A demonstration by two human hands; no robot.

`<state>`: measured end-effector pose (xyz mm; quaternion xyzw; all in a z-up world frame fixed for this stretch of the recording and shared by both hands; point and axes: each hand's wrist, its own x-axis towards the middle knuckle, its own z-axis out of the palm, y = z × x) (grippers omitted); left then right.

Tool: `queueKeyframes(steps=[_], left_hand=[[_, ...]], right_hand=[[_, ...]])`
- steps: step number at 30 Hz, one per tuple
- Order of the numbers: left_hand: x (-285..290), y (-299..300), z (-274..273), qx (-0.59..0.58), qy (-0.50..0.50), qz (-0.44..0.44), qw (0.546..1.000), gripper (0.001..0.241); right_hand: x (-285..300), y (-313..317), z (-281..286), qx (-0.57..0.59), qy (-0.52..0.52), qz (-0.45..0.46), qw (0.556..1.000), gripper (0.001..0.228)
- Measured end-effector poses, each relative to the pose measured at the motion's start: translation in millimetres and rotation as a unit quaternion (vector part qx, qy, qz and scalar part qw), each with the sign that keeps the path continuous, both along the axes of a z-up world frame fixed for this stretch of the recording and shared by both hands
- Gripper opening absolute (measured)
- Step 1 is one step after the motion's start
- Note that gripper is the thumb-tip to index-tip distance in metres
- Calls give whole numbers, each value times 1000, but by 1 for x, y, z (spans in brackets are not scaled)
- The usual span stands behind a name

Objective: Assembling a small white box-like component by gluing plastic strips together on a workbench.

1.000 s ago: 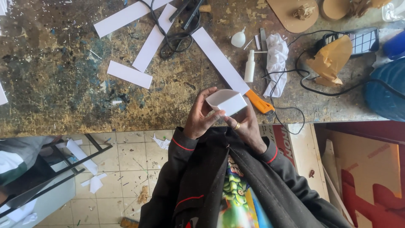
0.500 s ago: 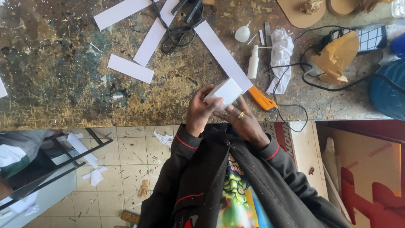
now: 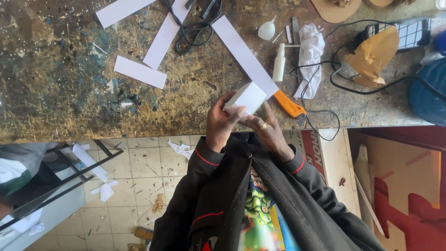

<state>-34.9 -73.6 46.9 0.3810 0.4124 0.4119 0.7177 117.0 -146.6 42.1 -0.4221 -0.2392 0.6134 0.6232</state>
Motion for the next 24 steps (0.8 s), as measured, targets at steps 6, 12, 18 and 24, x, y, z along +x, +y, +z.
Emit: queueKeyframes(steps=[6,12,18,24], left_hand=[[5,0,33,18,31,-24,999,90],[11,-1,44,41,-7,-61,997,91],[10,-7,57,34,-90,-67,993,92],[8,-4,68,49,-129,-87,987,89]], right_hand=[[0,0,15,3,-31,-19,999,95],[11,0,18,20,-81,-18,996,102],[38,-15,7,27,-230,32,972,100],[29,-16,47,50,-237,22,970,82]])
